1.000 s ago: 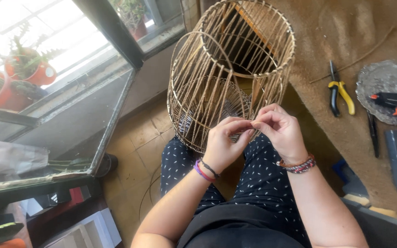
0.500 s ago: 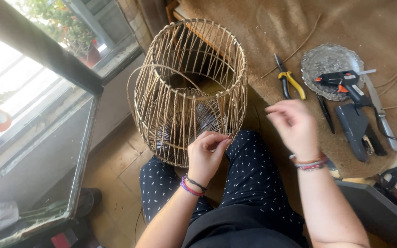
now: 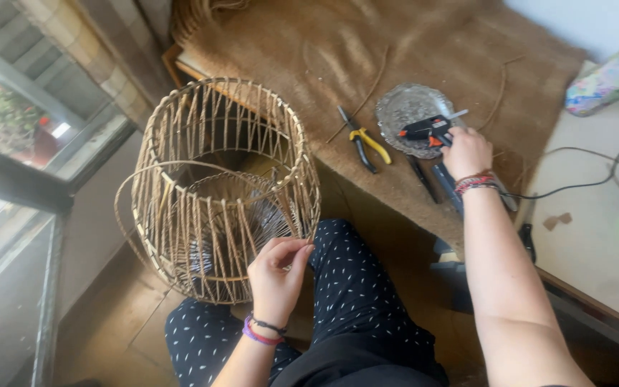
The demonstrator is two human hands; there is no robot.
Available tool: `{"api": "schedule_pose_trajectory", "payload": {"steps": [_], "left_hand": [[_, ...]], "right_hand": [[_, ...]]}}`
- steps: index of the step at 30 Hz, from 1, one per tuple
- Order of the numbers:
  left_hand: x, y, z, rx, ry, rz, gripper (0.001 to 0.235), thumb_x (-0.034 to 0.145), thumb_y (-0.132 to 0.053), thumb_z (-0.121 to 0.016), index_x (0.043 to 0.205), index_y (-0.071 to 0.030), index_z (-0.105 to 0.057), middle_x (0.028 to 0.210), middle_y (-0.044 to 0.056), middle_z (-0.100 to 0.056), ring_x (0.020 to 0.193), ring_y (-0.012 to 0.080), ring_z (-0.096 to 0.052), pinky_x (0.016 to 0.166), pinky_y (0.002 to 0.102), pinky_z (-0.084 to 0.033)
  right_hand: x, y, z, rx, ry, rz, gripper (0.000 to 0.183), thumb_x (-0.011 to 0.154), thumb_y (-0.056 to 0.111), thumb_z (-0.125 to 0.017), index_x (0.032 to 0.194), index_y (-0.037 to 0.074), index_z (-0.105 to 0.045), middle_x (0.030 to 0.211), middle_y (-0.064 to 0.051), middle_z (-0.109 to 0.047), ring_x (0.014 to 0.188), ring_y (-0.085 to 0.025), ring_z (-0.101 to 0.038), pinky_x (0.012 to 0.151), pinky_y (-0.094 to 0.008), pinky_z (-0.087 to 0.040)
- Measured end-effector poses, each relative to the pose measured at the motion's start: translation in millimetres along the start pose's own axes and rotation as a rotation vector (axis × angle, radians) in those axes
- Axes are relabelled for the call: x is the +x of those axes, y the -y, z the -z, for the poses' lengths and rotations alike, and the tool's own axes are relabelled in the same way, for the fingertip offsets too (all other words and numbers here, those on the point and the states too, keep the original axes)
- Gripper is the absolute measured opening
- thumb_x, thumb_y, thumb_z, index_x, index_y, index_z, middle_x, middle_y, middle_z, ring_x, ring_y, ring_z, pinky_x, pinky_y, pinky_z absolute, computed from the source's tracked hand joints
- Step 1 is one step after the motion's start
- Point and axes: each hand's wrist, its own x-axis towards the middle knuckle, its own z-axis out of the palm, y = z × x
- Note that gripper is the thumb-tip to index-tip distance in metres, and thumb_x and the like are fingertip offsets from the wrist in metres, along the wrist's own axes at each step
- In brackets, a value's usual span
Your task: The person repairs a wicker basket by cutting a thin stick, inserting it into the basket frame, and securing it with a hot glue gun and pliers. They then use a lighter to heat and shape the stick end.
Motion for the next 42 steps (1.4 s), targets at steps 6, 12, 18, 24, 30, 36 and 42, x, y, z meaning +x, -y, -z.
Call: {"api": "schedule_pose_trajectory", "payload": {"steps": [6,12,18,24,30,36,42], "left_hand": [[-1,14,-5,-0.015,-0.004,0.004,0.004,0.083,-0.017,-0.082,0.083,-0.014,-0.080,0.086,-0.002,-0.078,0.075,0.0079,-0.073,0.065,0.019,-0.060],[2,11,-8,-0.003,0.024,0.032,0.004,0.084,-0.018,-0.080,0.082,-0.015,-0.081,0.084,-0.003,-0.077,0.070,0.0069,-0.071,0.062,0.020,-0.058],[4,15,-14,-0.148,-0.013,0.087,0.009,0.082,-0.015,-0.085,0.087,-0.008,-0.082,0.081,0.006,-0.077,0.066,0.0166,-0.074,0.063,0.026,-0.061],[4,12,-14,-0.087,-0.009,0.037,0.009,0.082,-0.020,-0.085,0.086,-0.012,-0.082,0.080,0.003,-0.076,0.064,0.0170,-0.073,0.058,0.027,-0.059],[0,23,-16,-0.107,0.001,0.067,0.008,0.083,-0.020,-0.084,0.088,-0.014,-0.082,0.080,0.004,-0.074,0.067,0.0179,-0.071,0.058,0.027,-0.056],[-4,32,-22,-0.184,0.009,0.167,0.010,0.082,-0.017,-0.086,0.091,-0.012,-0.083,0.078,0.005,-0.072,0.066,0.0141,-0.070,0.059,0.023,-0.058],[-3,33,-24,-0.270,0.025,0.220,0.015,0.081,-0.015,-0.087,0.094,-0.008,-0.082,0.078,0.008,-0.069,0.063,0.0152,-0.072,0.056,0.023,-0.060]], "right_hand": [[-8,27,35,0.194,0.126,-0.214,0.045,0.089,0.024,-0.076,0.132,0.013,-0.070,0.118,-0.018,-0.053,0.089,-0.047,-0.070,0.080,-0.058,-0.058],[-17,30,63,0.232,-0.090,-0.041,0.045,0.077,0.016,-0.084,0.114,0.006,-0.060,0.114,-0.019,-0.050,0.083,-0.050,-0.065,0.067,-0.063,-0.055],[-30,58,111,0.158,0.292,-0.118,0.047,0.094,0.021,-0.068,0.135,0.003,-0.051,0.128,-0.024,-0.064,0.113,-0.049,-0.067,0.096,-0.060,-0.053],[-78,67,182,0.317,0.153,-0.013,0.055,0.107,0.051,-0.063,0.109,-0.004,-0.066,0.099,-0.029,-0.073,0.102,-0.049,-0.070,0.087,-0.057,-0.054],[-140,131,258,0.915,0.141,0.199,0.036,0.089,0.024,-0.082,0.109,0.000,-0.064,0.086,-0.021,-0.075,0.092,-0.038,-0.073,0.090,-0.047,-0.055],[-176,154,208,1.196,0.213,0.317,0.041,0.087,0.007,-0.077,0.123,0.002,-0.056,0.070,-0.009,-0.073,0.067,-0.019,-0.075,0.073,-0.033,-0.060],[-186,156,179,1.172,0.198,0.318,0.031,0.093,0.014,-0.073,0.117,0.003,-0.057,0.062,-0.009,-0.064,0.054,-0.020,-0.068,0.060,-0.033,-0.058]]}}
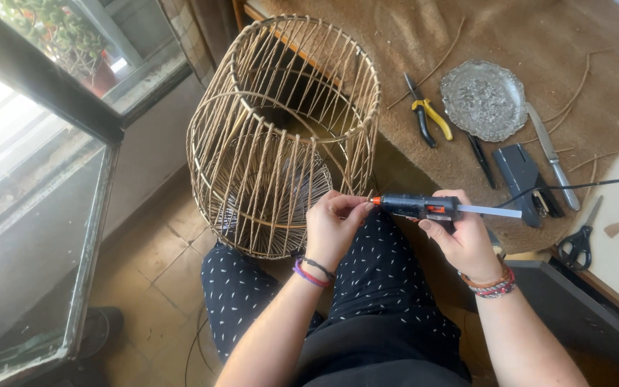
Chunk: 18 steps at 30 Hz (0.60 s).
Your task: The person repairs a wicker basket by cutting a thin stick, inserting it into the basket frame, and securing it with a hot glue gun and pliers. They then use a lighter to heat and shape the stick end.
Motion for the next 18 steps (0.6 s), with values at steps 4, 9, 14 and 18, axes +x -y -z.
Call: {"api": "schedule_pose_trajectory", "payload": {"steps": [4,9,14,18], "left_hand": [[0,1,0,-0.039,-0.002,0.021,0.017,0.080,-0.013,-0.086,0.094,-0.005,-0.081,0.078,0.010,-0.067,0.062,0.0166,-0.072,0.054,0.023,-0.061],[1,0,1,-0.042,0.003,0.022,0.014,0.080,-0.012,-0.086,0.092,-0.006,-0.081,0.076,0.008,-0.066,0.059,0.0147,-0.071,0.052,0.022,-0.060],[2,-1,0,0.001,0.009,0.023,0.015,0.080,-0.016,-0.086,0.093,-0.009,-0.082,0.077,0.006,-0.067,0.059,0.0140,-0.072,0.054,0.022,-0.060],[3,0,0,0.027,0.010,0.023,0.015,0.080,-0.018,-0.087,0.092,-0.011,-0.082,0.077,0.004,-0.068,0.058,0.0127,-0.071,0.054,0.022,-0.059]], "right_hand": [[-2,3,-11,-0.015,-0.038,-0.009,0.028,0.098,0.017,-0.067,0.118,0.002,-0.054,0.063,-0.007,-0.063,0.055,-0.017,-0.065,0.059,-0.032,-0.056],[-8,8,-19,0.005,-0.075,-0.024,0.025,0.099,0.017,-0.067,0.114,0.004,-0.053,0.062,-0.006,-0.061,0.052,-0.017,-0.063,0.057,-0.030,-0.055],[-11,-10,-20,0.019,-0.069,-0.033,0.026,0.099,0.015,-0.067,0.116,0.003,-0.052,0.073,-0.012,-0.070,0.055,-0.018,-0.066,0.055,-0.029,-0.055],[-10,-12,-20,-0.012,-0.078,-0.039,0.028,0.099,0.016,-0.068,0.116,0.002,-0.050,0.077,-0.015,-0.072,0.057,-0.019,-0.067,0.055,-0.031,-0.055]]}}
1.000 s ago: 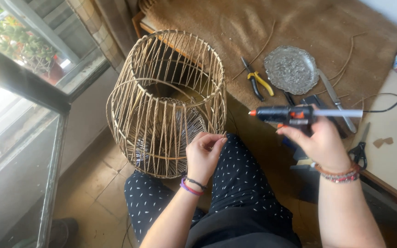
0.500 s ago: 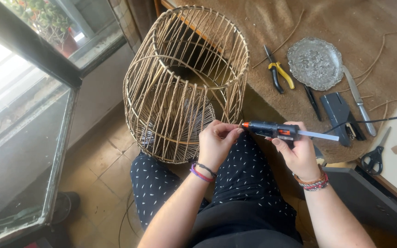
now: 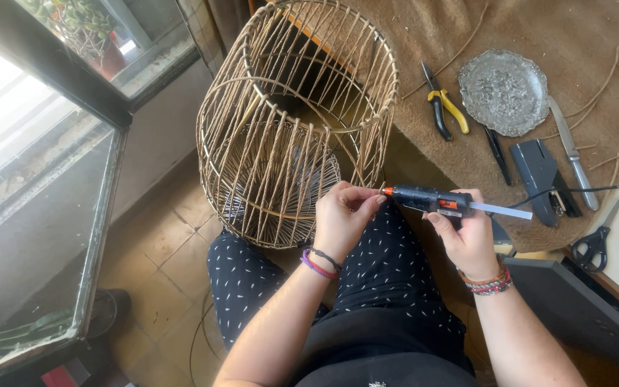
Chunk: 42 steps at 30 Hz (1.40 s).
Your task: The person repairs a wicker basket by cutting a thin stick, inserting it into the basket frame, and securing it with a hot glue gun and pliers. They then use a lighter to heat and shape the stick end.
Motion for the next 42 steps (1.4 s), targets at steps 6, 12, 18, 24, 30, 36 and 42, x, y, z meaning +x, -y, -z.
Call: {"api": "schedule_pose_trajectory", "payload": {"steps": [6,12,18,24,30,36,42], "left_hand": [[0,1,0,-0.017,0.010,0.006,0.015,0.080,-0.017,-0.087,0.093,-0.011,-0.082,0.077,0.004,-0.068,0.058,0.0129,-0.072,0.054,0.020,-0.058],[0,-1,0,-0.053,0.009,0.000,0.015,0.081,-0.014,-0.087,0.093,-0.008,-0.081,0.077,0.005,-0.067,0.059,0.0137,-0.072,0.054,0.021,-0.059],[0,-2,1,-0.039,0.009,-0.013,0.015,0.080,-0.016,-0.087,0.093,-0.009,-0.082,0.077,0.005,-0.067,0.057,0.0141,-0.072,0.054,0.021,-0.059],[0,-2,0,-0.039,0.014,-0.014,0.015,0.081,-0.016,-0.086,0.093,-0.010,-0.082,0.077,0.004,-0.067,0.057,0.0133,-0.072,0.054,0.021,-0.059],[0,-3,0,-0.056,0.015,-0.019,0.015,0.081,-0.014,-0.086,0.094,-0.008,-0.081,0.077,0.005,-0.066,0.057,0.0137,-0.071,0.055,0.021,-0.058],[0,0,-2,-0.046,0.015,-0.030,0.015,0.081,-0.015,-0.087,0.093,-0.009,-0.082,0.077,0.005,-0.066,0.056,0.0135,-0.071,0.054,0.021,-0.057],[1,-2,-1,-0.059,0.011,-0.022,0.016,0.081,-0.014,-0.086,0.094,-0.008,-0.081,0.077,0.005,-0.066,0.057,0.0132,-0.071,0.054,0.020,-0.057]], "right_hand": [[-2,-11,2,-0.003,-0.001,0.000,0.028,0.099,0.017,-0.068,0.115,0.003,-0.051,0.076,-0.014,-0.072,0.056,-0.019,-0.066,0.053,-0.029,-0.054],[-3,-20,4,-0.028,-0.006,0.012,0.029,0.098,0.018,-0.070,0.114,0.003,-0.051,0.073,-0.014,-0.070,0.055,-0.020,-0.066,0.052,-0.030,-0.054],[-4,-19,2,-0.051,-0.022,0.009,0.030,0.098,0.019,-0.072,0.114,0.004,-0.052,0.074,-0.013,-0.069,0.059,-0.021,-0.067,0.059,-0.032,-0.056],[-6,-23,3,-0.084,-0.048,0.023,0.035,0.095,0.018,-0.076,0.115,0.002,-0.053,0.075,-0.015,-0.067,0.064,-0.027,-0.069,0.061,-0.036,-0.056],[-8,-23,1,-0.097,-0.051,0.026,0.035,0.095,0.019,-0.076,0.115,0.002,-0.053,0.078,-0.016,-0.066,0.070,-0.029,-0.070,0.066,-0.038,-0.056],[-8,-27,2,-0.088,-0.067,0.024,0.036,0.095,0.018,-0.078,0.116,0.001,-0.054,0.080,-0.015,-0.064,0.073,-0.029,-0.070,0.069,-0.038,-0.056],[-10,-25,1,-0.129,-0.069,0.061,0.038,0.094,0.019,-0.079,0.116,0.002,-0.053,0.085,-0.014,-0.063,0.078,-0.030,-0.071,0.067,-0.036,-0.057]]}}
